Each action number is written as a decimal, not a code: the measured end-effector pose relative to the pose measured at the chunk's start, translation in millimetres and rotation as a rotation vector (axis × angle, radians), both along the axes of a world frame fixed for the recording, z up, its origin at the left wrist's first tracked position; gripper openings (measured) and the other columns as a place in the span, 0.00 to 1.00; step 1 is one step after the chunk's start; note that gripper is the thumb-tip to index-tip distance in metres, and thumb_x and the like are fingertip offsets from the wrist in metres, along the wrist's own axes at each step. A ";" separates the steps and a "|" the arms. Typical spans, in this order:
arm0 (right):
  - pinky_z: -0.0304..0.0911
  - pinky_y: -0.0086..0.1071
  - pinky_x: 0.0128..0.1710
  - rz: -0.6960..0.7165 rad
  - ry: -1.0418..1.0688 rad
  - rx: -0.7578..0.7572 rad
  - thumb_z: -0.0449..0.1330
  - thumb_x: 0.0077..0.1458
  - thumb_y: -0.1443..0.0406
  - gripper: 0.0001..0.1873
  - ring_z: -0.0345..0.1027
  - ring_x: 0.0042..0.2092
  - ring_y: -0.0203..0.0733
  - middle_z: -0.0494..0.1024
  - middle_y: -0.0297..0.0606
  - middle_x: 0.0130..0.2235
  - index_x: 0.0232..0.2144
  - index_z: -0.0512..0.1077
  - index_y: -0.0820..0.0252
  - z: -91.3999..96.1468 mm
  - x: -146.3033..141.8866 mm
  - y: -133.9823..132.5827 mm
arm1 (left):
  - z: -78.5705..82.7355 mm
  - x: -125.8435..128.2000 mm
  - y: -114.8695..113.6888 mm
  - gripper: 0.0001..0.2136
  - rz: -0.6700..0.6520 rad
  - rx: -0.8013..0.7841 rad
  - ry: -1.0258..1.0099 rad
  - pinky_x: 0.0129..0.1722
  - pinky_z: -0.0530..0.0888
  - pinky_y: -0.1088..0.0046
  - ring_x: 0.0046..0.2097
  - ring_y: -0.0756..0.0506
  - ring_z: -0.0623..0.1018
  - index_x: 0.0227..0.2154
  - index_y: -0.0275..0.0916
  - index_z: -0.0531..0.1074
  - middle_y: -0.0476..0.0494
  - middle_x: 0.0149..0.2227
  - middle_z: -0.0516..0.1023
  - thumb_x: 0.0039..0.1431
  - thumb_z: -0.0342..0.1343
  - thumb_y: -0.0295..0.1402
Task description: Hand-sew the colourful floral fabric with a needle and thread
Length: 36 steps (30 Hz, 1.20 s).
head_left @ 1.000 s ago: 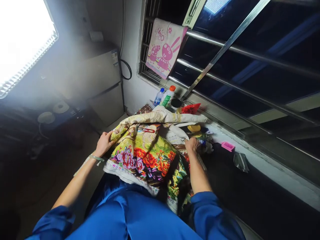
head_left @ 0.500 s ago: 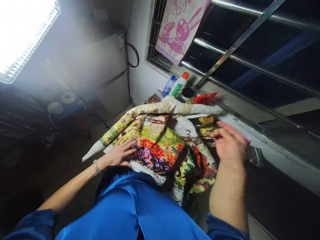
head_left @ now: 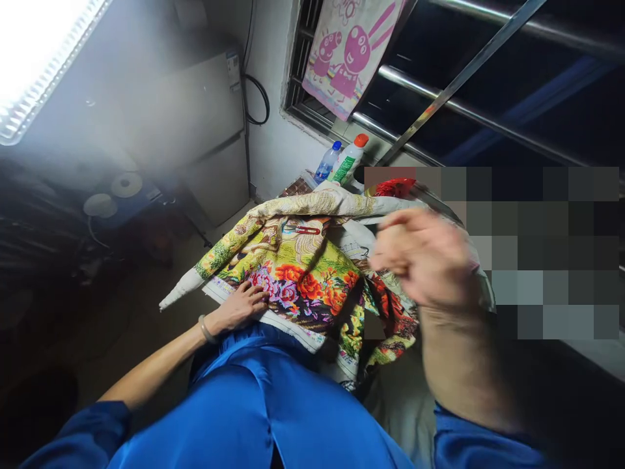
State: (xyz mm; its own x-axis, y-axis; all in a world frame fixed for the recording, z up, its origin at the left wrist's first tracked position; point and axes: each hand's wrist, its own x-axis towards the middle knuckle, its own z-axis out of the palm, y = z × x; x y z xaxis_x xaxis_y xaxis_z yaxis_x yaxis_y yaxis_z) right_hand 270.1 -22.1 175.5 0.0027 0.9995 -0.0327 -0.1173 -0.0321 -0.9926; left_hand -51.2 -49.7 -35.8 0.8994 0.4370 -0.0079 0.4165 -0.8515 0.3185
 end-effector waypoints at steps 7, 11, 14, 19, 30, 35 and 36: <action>0.50 0.25 0.14 0.172 0.008 -0.389 0.68 0.42 0.47 0.23 0.51 0.14 0.29 0.59 0.20 0.12 0.25 0.64 0.55 -122.5 -78.9 -4.8 | -9.6 30.2 0.9 0.07 0.075 -0.022 -0.116 0.54 0.65 0.60 0.47 0.42 0.74 0.39 0.41 0.73 0.39 0.46 0.78 0.67 0.50 0.28; 0.57 0.26 0.16 0.042 0.024 -0.385 0.68 0.42 0.48 0.21 0.49 0.16 0.29 0.57 0.19 0.14 0.24 0.64 0.54 -159.5 -87.8 -28.4 | -11.7 38.1 10.7 0.08 0.115 -0.031 -0.083 0.46 0.66 0.64 0.37 0.44 0.73 0.37 0.40 0.72 0.43 0.35 0.76 0.69 0.47 0.28; 0.56 0.25 0.15 -0.047 -0.019 -0.376 0.67 0.42 0.50 0.19 0.51 0.17 0.30 0.59 0.20 0.16 0.25 0.64 0.54 -171.3 -88.0 -39.1 | -10.1 37.5 14.2 0.07 0.099 0.007 -0.039 0.44 0.65 0.64 0.37 0.43 0.72 0.39 0.39 0.72 0.43 0.35 0.76 0.69 0.48 0.29; 0.60 0.27 0.19 -0.010 -0.097 -0.363 0.65 0.46 0.52 0.16 0.60 0.19 0.34 0.67 0.25 0.17 0.27 0.66 0.54 -178.8 -81.1 -40.0 | -5.3 33.5 10.9 0.09 -0.001 0.137 -0.024 0.44 0.64 0.63 0.40 0.42 0.71 0.33 0.40 0.74 0.41 0.38 0.75 0.68 0.50 0.30; 0.69 0.37 0.34 -0.085 -0.163 -0.286 0.64 0.46 0.49 0.17 0.71 0.28 0.42 0.76 0.33 0.25 0.25 0.68 0.54 -205.6 -103.0 -41.4 | -4.7 10.9 -10.2 0.13 0.492 0.246 -0.214 0.42 0.63 0.60 0.37 0.42 0.68 0.31 0.41 0.73 0.41 0.34 0.74 0.67 0.44 0.27; 0.67 0.36 0.34 -0.113 -0.202 -0.321 0.64 0.47 0.49 0.16 0.69 0.30 0.43 0.75 0.32 0.26 0.25 0.70 0.54 -216.9 -107.3 -48.1 | -6.8 -9.4 -40.6 0.10 0.922 0.185 -0.215 0.48 0.63 0.51 0.45 0.36 0.69 0.40 0.42 0.77 0.36 0.39 0.74 0.63 0.51 0.33; 0.67 0.36 0.34 -0.117 -0.198 -0.326 0.64 0.47 0.49 0.16 0.69 0.31 0.43 0.75 0.33 0.26 0.25 0.70 0.54 -218.7 -108.7 -49.5 | -5.0 -11.8 -42.5 0.11 0.909 0.170 -0.208 0.49 0.62 0.50 0.47 0.35 0.69 0.44 0.43 0.76 0.35 0.42 0.75 0.63 0.51 0.32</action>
State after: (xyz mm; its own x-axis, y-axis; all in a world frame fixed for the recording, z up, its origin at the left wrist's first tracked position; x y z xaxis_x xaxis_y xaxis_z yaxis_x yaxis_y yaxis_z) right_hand 161.4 -71.6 -43.2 0.1536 0.9295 -0.3354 0.0535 -0.3468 -0.9364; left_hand -63.0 -92.1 -40.8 0.1896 0.9514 0.2425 0.8918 -0.2702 0.3628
